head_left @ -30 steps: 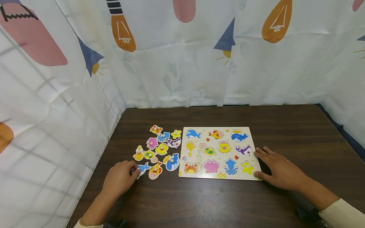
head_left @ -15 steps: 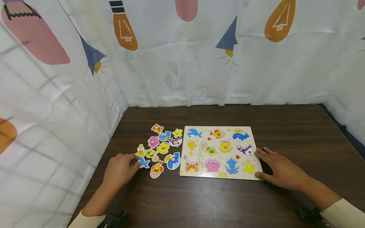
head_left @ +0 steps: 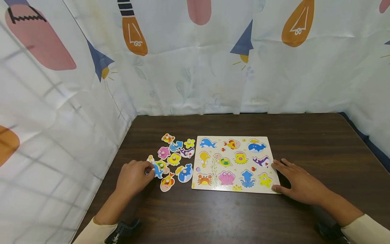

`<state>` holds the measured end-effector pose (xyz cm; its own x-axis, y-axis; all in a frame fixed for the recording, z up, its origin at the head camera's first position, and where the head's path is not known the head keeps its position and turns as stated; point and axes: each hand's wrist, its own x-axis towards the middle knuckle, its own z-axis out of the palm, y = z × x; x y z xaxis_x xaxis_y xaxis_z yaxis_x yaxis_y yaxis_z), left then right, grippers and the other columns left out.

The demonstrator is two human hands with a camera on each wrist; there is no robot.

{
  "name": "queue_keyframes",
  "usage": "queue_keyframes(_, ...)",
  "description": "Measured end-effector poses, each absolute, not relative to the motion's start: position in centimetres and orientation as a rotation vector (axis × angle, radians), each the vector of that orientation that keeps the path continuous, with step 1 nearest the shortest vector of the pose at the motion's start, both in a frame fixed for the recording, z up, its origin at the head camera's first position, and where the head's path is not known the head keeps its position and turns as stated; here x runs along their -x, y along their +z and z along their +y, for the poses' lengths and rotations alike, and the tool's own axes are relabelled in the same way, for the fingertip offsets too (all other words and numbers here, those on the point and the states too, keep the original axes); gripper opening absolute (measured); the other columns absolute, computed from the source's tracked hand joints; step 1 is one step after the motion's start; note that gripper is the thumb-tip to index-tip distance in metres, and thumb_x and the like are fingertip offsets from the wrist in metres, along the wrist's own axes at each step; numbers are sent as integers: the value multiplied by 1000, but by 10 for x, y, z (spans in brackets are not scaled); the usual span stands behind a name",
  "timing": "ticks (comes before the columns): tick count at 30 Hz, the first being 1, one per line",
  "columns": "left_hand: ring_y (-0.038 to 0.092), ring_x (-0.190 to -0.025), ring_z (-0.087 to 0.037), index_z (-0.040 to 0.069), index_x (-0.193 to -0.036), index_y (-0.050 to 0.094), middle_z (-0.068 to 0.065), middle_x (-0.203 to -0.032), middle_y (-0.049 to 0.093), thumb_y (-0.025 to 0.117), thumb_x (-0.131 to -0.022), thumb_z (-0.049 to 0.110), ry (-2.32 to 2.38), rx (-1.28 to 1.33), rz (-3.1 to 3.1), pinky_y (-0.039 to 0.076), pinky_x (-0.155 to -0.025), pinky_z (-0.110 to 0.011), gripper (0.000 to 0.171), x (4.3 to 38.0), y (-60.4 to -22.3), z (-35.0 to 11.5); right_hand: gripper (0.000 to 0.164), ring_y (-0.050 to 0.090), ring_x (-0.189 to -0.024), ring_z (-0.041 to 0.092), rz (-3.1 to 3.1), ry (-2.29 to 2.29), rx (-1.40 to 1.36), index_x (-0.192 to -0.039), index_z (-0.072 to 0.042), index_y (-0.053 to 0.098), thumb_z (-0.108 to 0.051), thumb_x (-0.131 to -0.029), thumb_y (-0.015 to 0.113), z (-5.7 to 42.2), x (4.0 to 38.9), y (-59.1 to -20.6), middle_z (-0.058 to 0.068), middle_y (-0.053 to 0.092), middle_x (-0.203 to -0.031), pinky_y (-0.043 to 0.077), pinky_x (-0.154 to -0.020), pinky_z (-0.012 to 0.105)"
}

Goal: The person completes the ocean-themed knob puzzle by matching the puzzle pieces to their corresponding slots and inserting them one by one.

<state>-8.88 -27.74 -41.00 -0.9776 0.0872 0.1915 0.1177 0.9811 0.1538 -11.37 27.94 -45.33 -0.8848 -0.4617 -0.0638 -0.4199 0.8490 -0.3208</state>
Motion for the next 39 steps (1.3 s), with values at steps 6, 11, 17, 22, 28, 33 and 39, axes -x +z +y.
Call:
queue_keyframes(6, 52, -65, -18, 15, -83, 75, 9, -65, 60, 79, -83, 21, -200, 143, -3002, 41, -63, -45, 7, 77, -415, -286, 97, 38, -138, 54, 2886, -453, 688, -156, -11, 43, -76, -86, 59, 278, 113, -453, 29, 40, -155, 36, -96, 76)
queue_keyframes(11, 48, -62, -14, 18, -79, 73, 12, -63, 57, 78, -82, 21, -188, 123, -3031, 39, -60, -42, 7, 70, -422, -292, 97, 39, -137, 55, 2885, -447, 679, -156, -11, 43, -76, -86, 60, 278, 113, -452, 30, 40, -154, 36, -95, 77)
queue_keyframes(17, 45, -61, -16, 18, -80, 73, 10, -62, 54, 79, -82, 20, -195, 95, -3022, 36, -59, -41, 7, 67, -426, -295, 97, 39, -137, 55, 2894, -449, 686, -155, -10, 44, -76, -86, 59, 279, 114, -452, 30, 40, -154, 36, -95, 77)
queue_keyframes(22, 44, -63, -17, 18, -82, 69, 9, -62, 50, 81, -80, 17, -252, 168, -2977, 37, -61, -41, 12, 67, -429, -297, 96, 39, -137, 55, 2897, -456, 689, -155, -10, 45, -76, -86, 59, 279, 113, -452, 30, 40, -154, 36, -95, 76)
queue_keyframes(28, 49, -68, -17, 19, -75, 69, 13, -62, 50, 82, -77, 10, -276, 279, -2891, 40, -67, -44, 15, 66, -438, -302, 98, 40, -137, 55, 2897, -445, 684, -155, -11, 45, -78, -85, 58, 278, 113, -452, 31, 40, -154, 37, -95, 76)
queue_keyframes(33, 54, -71, -18, 19, -74, 71, 12, -66, 58, 83, -76, 11, -244, 346, -2831, 41, -67, -44, 15, 68, -440, -307, 98, 39, -137, 55, 2895, -440, 684, -155, -10, 45, -78, -85, 57, 277, 114, -452, 31, 40, -154, 36, -96, 77)
queue_keyframes(39, 59, -77, -22, 18, -78, 75, 7, -76, 70, 86, -77, 14, -234, 398, -2769, 42, -69, -45, 11, 82, -433, -305, 96, 38, -137, 56, 2883, -460, 695, -154, -8, 45, -75, -86, 61, 278, 112, -452, 30, 40, -154, 36, -96, 76)
